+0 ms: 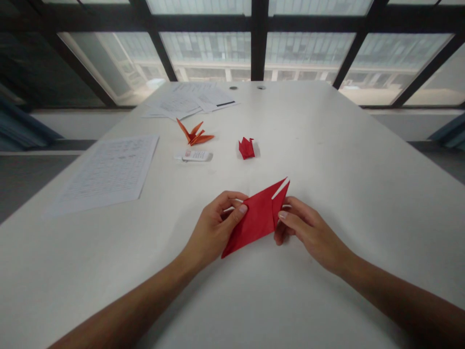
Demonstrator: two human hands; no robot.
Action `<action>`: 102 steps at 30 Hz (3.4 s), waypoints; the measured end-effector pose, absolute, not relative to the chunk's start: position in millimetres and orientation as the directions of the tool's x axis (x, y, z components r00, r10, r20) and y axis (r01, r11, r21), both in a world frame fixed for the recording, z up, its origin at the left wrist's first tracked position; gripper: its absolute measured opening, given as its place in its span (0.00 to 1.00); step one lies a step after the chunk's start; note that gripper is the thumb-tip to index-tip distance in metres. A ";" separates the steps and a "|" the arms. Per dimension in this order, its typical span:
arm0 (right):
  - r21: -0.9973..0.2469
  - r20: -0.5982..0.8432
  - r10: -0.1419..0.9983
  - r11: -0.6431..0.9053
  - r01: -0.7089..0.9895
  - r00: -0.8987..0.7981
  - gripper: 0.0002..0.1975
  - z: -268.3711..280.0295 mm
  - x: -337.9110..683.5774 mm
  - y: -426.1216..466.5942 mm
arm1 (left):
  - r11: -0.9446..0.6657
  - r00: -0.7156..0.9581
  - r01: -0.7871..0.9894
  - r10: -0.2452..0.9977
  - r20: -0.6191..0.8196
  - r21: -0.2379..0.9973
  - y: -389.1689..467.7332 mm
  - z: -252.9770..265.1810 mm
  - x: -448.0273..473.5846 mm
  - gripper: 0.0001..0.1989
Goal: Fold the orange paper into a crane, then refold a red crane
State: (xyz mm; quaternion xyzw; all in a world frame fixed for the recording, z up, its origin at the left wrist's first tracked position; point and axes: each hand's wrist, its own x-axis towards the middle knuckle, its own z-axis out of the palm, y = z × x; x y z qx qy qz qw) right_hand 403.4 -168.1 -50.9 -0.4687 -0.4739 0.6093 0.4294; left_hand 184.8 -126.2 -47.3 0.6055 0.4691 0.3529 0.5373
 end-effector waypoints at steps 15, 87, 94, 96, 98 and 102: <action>-0.834 -0.115 0.957 0.053 0.550 -0.266 0.07 -39.9 407.1 -170.5 | -0.264 0.606 0.426 0.793 -0.057 0.866 -122.4 -46.4 173.7 0.12; -0.290 0.145 0.468 0.863 0.414 -0.872 0.14 -38.1 415.4 -183.4 | -0.840 0.933 0.290 0.355 0.060 0.459 -120.1 -35.3 167.3 0.11; -0.342 0.197 0.495 0.843 0.414 -0.846 0.11 -36.4 419.8 -185.8 | -0.887 0.945 0.302 0.328 0.016 0.349 -118.3 -29.4 164.5 0.09; -0.356 0.187 0.502 0.836 0.418 -0.844 0.12 -36.1 421.0 -185.8 | -0.901 0.950 0.294 0.312 0.006 0.320 -118.4 -28.0 164.3 0.09; -0.362 0.173 0.503 0.832 0.420 -0.847 0.14 -36.0 421.5 -185.5 | -0.916 0.956 0.279 0.293 0.006 0.290 -118.7 -27.2 164.3 0.09; -0.353 0.157 0.498 0.835 0.423 -0.853 0.15 -36.6 420.4 -184.8 | -0.937 0.961 0.264 0.275 0.017 0.230 -119.5 -27.0 164.1 0.11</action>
